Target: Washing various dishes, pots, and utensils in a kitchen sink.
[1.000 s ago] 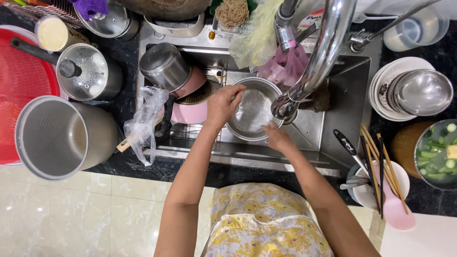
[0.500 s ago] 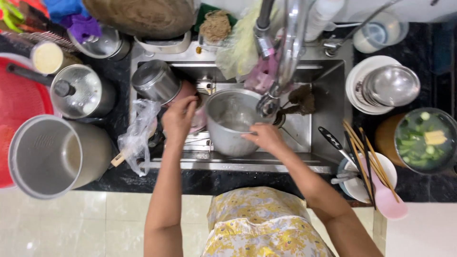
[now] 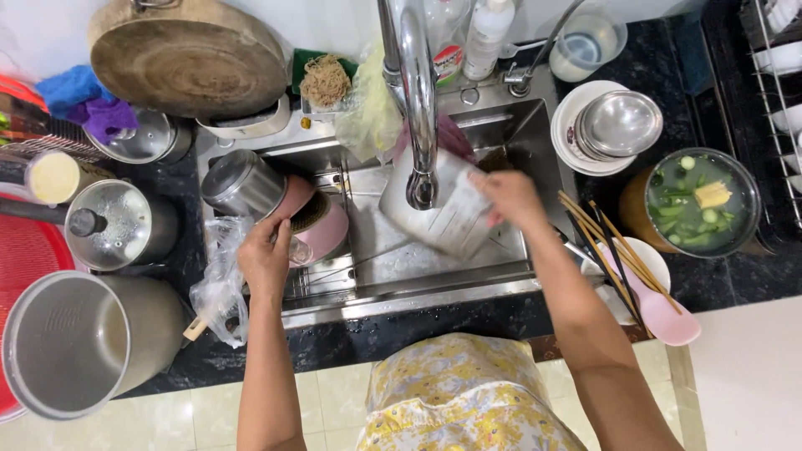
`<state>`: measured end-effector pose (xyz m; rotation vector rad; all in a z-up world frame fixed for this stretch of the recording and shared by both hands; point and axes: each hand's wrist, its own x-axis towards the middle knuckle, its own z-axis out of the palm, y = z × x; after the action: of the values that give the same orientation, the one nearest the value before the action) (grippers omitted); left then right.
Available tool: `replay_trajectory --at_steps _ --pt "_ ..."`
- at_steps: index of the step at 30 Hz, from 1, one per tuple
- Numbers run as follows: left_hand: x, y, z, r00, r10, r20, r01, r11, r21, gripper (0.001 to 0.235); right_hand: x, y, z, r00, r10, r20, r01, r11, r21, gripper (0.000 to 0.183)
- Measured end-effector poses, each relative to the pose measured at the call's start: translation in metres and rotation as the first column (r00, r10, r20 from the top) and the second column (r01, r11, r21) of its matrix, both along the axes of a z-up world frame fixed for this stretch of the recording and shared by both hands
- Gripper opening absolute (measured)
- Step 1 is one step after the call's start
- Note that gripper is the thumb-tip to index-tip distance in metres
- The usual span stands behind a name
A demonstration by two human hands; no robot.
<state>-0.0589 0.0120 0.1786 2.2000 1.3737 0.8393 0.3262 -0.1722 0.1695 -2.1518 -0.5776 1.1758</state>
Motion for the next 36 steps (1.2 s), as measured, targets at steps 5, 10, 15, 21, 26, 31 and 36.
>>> replay_trajectory --at_steps 5,10,15,21,26,31,36 --pt "0.007 -0.002 -0.004 0.999 -0.01 0.047 0.012 0.999 -0.046 0.02 0.003 0.0 0.005 0.992 0.064 0.113 -0.071 0.996 0.058 0.05" --pt "0.007 -0.003 -0.002 0.997 -0.002 0.071 0.008 0.996 -0.092 0.02 -0.033 0.006 -0.026 0.983 0.183 -0.002 -0.182 0.977 -0.107 0.048" --pt "-0.003 -0.001 -0.015 0.998 -0.016 0.057 0.022 0.995 -0.099 0.02 -0.008 0.011 -0.047 0.988 0.146 -0.052 -0.149 0.986 -0.068 0.037" --pt "0.005 -0.004 -0.008 1.0 -0.004 0.007 0.005 0.986 -0.164 0.021 0.027 0.008 -0.045 0.979 -0.048 -0.199 0.072 0.991 0.113 0.05" --pt "0.017 -0.003 -0.003 0.999 -0.024 0.022 0.027 0.987 -0.161 0.021 -0.013 0.022 -0.112 0.947 0.022 -0.32 -0.006 0.999 0.05 0.052" --pt "0.008 -0.004 -0.008 1.0 0.01 0.016 -0.007 0.978 -0.209 0.022 -0.03 0.034 -0.126 0.963 0.081 -0.258 -0.028 0.979 0.203 0.048" --pt "-0.001 -0.007 -0.029 1.0 0.004 0.0 -0.004 0.98 -0.197 0.021 -0.082 0.02 -0.116 0.968 0.21 -0.136 -0.206 0.978 0.044 0.033"
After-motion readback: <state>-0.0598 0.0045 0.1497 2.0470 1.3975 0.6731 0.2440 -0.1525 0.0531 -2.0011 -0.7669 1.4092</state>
